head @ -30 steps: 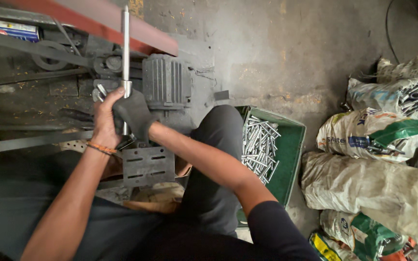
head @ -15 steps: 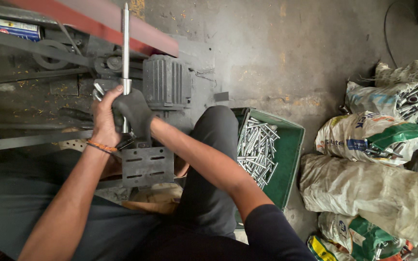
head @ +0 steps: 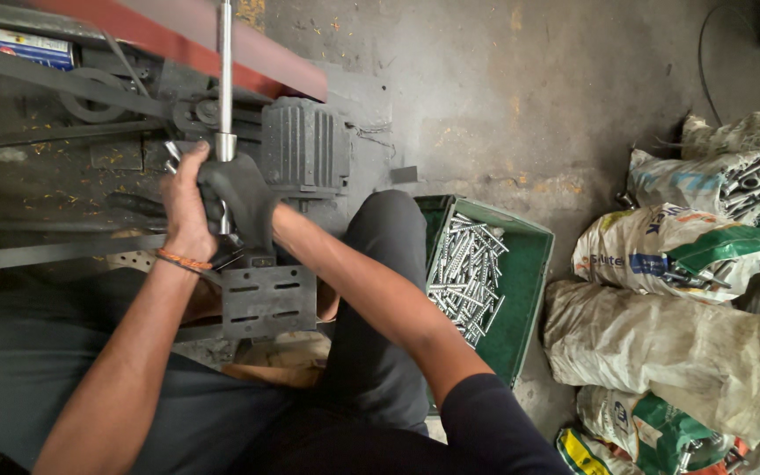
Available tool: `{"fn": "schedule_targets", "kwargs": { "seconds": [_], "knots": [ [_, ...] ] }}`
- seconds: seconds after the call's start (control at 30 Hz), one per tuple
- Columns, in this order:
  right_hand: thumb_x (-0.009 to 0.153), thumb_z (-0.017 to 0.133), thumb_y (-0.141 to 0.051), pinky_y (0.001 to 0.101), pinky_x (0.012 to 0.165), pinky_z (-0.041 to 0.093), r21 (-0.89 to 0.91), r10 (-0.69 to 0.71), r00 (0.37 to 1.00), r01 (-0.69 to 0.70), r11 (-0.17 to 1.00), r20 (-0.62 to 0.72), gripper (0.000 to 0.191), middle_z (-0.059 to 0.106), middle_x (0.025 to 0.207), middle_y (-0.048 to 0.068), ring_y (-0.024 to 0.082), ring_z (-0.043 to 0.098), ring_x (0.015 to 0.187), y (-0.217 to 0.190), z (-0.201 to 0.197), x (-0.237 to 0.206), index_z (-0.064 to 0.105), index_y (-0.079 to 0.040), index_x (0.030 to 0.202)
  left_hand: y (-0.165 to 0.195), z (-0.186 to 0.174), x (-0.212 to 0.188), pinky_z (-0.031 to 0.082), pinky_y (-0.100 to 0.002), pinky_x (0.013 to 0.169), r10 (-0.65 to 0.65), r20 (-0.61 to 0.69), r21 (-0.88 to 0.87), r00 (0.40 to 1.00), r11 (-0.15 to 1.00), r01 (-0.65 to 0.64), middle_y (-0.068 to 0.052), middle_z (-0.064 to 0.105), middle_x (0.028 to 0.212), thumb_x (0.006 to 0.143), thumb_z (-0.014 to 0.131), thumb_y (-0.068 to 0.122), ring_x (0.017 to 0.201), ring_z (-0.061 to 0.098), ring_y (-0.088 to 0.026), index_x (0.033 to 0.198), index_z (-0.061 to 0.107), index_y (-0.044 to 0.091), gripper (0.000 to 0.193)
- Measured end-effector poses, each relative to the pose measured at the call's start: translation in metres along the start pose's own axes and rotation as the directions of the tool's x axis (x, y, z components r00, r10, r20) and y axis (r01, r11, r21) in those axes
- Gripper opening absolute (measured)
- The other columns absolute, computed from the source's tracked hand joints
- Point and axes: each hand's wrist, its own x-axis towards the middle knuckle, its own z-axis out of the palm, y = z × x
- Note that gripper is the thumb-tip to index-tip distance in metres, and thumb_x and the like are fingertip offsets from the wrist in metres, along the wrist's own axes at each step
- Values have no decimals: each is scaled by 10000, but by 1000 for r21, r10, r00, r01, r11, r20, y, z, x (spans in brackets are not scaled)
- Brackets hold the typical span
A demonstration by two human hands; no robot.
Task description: The person sits on the floor and holds cylindrical metal components against a running bench grinder, rotating and repositioning each part to grind its surface. They take additional parts from a wooden box and a green bin of fasteners nearby and continue grinding them one at a time.
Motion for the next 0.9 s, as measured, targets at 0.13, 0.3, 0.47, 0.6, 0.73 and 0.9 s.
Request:
{"fn": "schedule_targets", "kwargs": {
  "seconds": [0.13, 0.3, 0.47, 0.6, 0.73, 0.9],
  "knots": [
    [857, 646, -202, 336, 344, 370, -68, 42, 998, -45, 997, -42, 248, 535, 535, 47, 144, 491, 394, -4, 3, 5, 573, -41, 683, 1, 0, 2, 566, -276, 612, -14, -12, 14, 1000, 1000, 14, -16, 703, 832, 896, 730, 357, 679, 681, -121, 947, 714, 97, 265],
    [853, 642, -191, 330, 356, 372, -27, 38, 999, -38, 999, -20, 248, 529, 537, 31, 130, 482, 401, -4, -1, 9, 576, -62, 652, 1, 2, 9, 564, -281, 601, -36, -28, -57, 999, 998, 35, -14, 698, 837, 893, 757, 349, 675, 675, -126, 928, 699, 92, 266],
    [890, 610, -183, 315, 396, 399, -111, -82, 992, 93, 990, 93, 292, 544, 562, 22, 98, 497, 455, 0, -7, 16, 574, -54, 630, 2, 1, 15, 571, -263, 635, 2, -25, -49, 1000, 999, -3, -2, 717, 868, 882, 765, 347, 707, 691, -109, 966, 729, 89, 274],
    [879, 621, -174, 316, 386, 381, -58, -37, 997, 41, 997, 71, 277, 528, 558, 12, 99, 480, 442, 1, -7, 21, 558, -70, 631, 4, 3, 16, 581, -269, 641, -8, -42, -58, 999, 998, 5, -5, 719, 860, 872, 767, 338, 704, 695, -113, 956, 727, 78, 275],
    [892, 613, -164, 327, 394, 411, -93, -53, 995, 60, 994, 81, 287, 541, 558, 20, 106, 501, 446, -1, -7, 21, 572, -53, 630, 7, 6, 16, 579, -281, 635, -9, -45, -81, 999, 997, 6, -19, 714, 852, 872, 776, 329, 692, 689, -125, 940, 715, 64, 280],
    [937, 599, -130, 321, 412, 431, -162, -107, 970, 145, 976, 220, 280, 551, 586, 17, 104, 522, 478, -5, -11, 26, 582, -38, 673, 15, 9, 16, 578, -274, 632, 25, -33, -107, 999, 994, -28, -8, 714, 846, 860, 783, 304, 689, 694, -120, 941, 720, 76, 250]
  ]
}}
